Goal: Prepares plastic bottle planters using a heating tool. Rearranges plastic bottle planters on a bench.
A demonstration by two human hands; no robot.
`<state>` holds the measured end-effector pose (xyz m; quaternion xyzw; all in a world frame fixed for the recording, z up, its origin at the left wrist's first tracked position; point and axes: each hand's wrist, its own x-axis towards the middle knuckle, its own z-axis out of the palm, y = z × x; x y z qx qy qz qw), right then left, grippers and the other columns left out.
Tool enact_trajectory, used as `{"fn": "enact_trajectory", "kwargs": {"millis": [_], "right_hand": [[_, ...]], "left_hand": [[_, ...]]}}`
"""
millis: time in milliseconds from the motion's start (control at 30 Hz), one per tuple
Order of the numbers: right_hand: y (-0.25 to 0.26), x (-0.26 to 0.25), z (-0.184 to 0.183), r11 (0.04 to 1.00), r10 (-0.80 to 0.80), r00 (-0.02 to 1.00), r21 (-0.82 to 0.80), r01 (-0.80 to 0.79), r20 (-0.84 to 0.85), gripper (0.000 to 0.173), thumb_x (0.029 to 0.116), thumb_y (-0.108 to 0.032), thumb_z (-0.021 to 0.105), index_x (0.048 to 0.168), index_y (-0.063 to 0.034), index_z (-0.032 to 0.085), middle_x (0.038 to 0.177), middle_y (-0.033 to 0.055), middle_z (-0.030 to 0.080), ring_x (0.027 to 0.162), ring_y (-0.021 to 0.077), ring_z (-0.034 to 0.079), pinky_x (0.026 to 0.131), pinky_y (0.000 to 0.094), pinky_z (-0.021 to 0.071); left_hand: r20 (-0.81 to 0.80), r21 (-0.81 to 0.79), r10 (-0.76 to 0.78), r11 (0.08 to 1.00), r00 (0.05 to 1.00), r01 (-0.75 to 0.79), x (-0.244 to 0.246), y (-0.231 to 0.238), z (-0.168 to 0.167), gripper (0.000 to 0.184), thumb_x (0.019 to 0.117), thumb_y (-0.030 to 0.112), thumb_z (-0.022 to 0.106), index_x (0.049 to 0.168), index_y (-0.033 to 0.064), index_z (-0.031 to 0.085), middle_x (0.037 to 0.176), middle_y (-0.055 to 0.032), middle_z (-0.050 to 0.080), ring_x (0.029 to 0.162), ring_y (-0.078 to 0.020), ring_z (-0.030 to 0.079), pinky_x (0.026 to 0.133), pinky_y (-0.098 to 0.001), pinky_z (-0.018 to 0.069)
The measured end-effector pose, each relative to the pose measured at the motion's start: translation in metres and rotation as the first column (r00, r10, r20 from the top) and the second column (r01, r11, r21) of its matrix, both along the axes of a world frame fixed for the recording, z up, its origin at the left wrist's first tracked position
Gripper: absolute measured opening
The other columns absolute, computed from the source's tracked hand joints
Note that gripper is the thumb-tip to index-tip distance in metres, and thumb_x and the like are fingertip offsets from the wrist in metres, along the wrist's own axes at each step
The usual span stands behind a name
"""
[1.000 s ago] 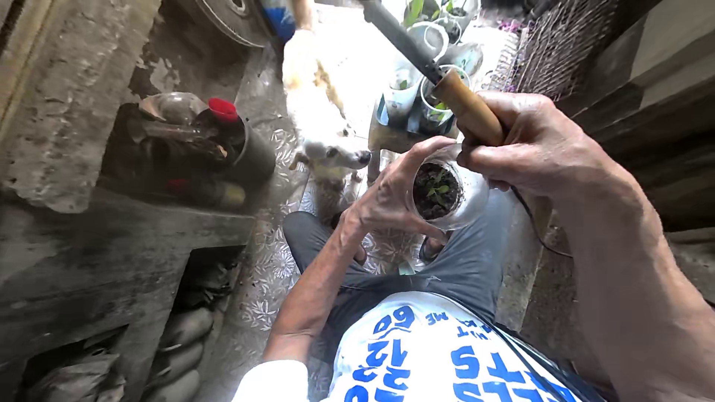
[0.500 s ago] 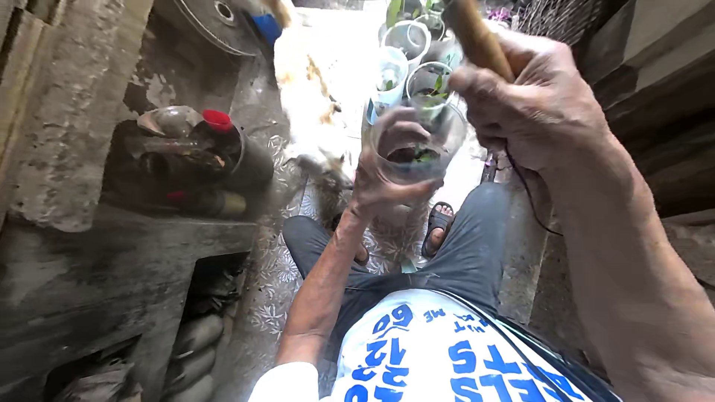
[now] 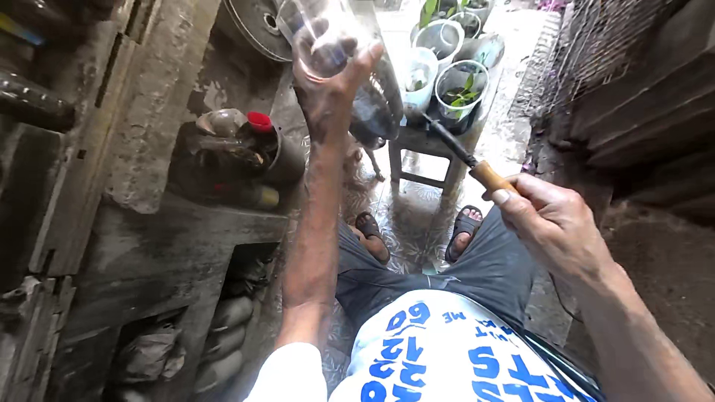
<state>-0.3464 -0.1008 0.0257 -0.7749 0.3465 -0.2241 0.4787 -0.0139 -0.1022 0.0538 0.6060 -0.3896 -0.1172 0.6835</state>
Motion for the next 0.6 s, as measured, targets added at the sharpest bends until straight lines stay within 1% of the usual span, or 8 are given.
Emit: {"fn": "enact_trajectory", "kwargs": {"millis": [33,133,267,400,533,600], "right_hand": [[0.001,0.003,-0.001,1.0,0.006,1.0,-0.024,-0.006,-0.007,0.029,0.1055,-0.037,0.049,0.105,-0.0164,0.069,0.06,-0.0106,0.048,0.046,-0.0007,0.043,0.041,0.0198,0.0371],[0.002,0.011,-0.004,0.997,0.047,0.999,-0.062,-0.048,-0.017,0.029,0.1055,-0.036,0.05,0.106,-0.0163,0.071,0.062,-0.0106,0.05,0.049,-0.0014,0.045,0.044,0.0195,0.0384],[0.004,0.017,-0.008,0.995,0.08,0.997,-0.054,-0.079,0.022,0.028,0.1059,-0.034,0.05,0.106,-0.0159,0.071,0.062,-0.011,0.051,0.048,-0.0021,0.044,0.044,0.0182,0.0377],[0.005,0.017,-0.008,0.996,0.064,0.998,-0.056,-0.064,0.006,0.027,0.1058,-0.035,0.051,0.106,-0.0172,0.071,0.062,-0.0108,0.051,0.048,-0.0018,0.044,0.043,0.0189,0.0373],[0.005,0.017,-0.01,0.997,0.061,0.998,-0.057,-0.061,0.001,0.028,0.1061,-0.035,0.05,0.106,-0.017,0.071,0.062,-0.0108,0.05,0.048,-0.0016,0.044,0.043,0.0188,0.037],[0.006,0.018,-0.011,0.997,0.057,0.998,-0.054,-0.057,0.0,0.027,0.106,-0.034,0.049,0.106,-0.0169,0.07,0.062,-0.0107,0.05,0.048,-0.0016,0.043,0.043,0.0189,0.0363]], "left_hand": [[0.003,0.012,0.026,1.0,1.0,-0.026,0.0,0.0,0.003,0.071,0.074,0.017,0.09,0.129,-0.0052,0.051,0.108,-0.0148,0.07,0.103,-0.0209,0.069,0.093,-0.0369,0.0591],[-0.016,0.025,0.058,0.998,0.998,-0.058,0.001,0.003,0.006,0.076,0.0731,0.019,0.091,0.132,-0.0052,0.05,0.112,-0.0155,0.067,0.105,-0.0209,0.068,0.093,-0.0367,0.0593],[-0.055,0.006,0.047,0.999,0.997,-0.047,-0.002,0.003,0.004,0.074,0.0733,0.016,0.09,0.13,-0.0069,0.049,0.106,-0.0163,0.069,0.1,-0.0222,0.071,0.09,-0.0378,0.061],[-0.064,0.001,0.028,1.0,0.998,-0.028,-0.005,0.002,0.002,0.072,0.0736,0.015,0.09,0.129,-0.007,0.049,0.107,-0.0176,0.069,0.101,-0.0243,0.071,0.091,-0.0397,0.0616],[-0.059,0.004,0.042,0.999,0.997,-0.041,-0.005,0.001,0.003,0.07,0.0737,0.016,0.089,0.128,-0.0045,0.05,0.107,-0.0157,0.069,0.103,-0.0231,0.069,0.091,-0.0393,0.0601],[-0.065,-0.001,0.04,0.999,0.997,-0.04,-0.005,0.001,0.005,0.069,0.0742,0.015,0.089,0.128,-0.0047,0.05,0.105,-0.0156,0.069,0.102,-0.0229,0.069,0.091,-0.0392,0.06]]}}
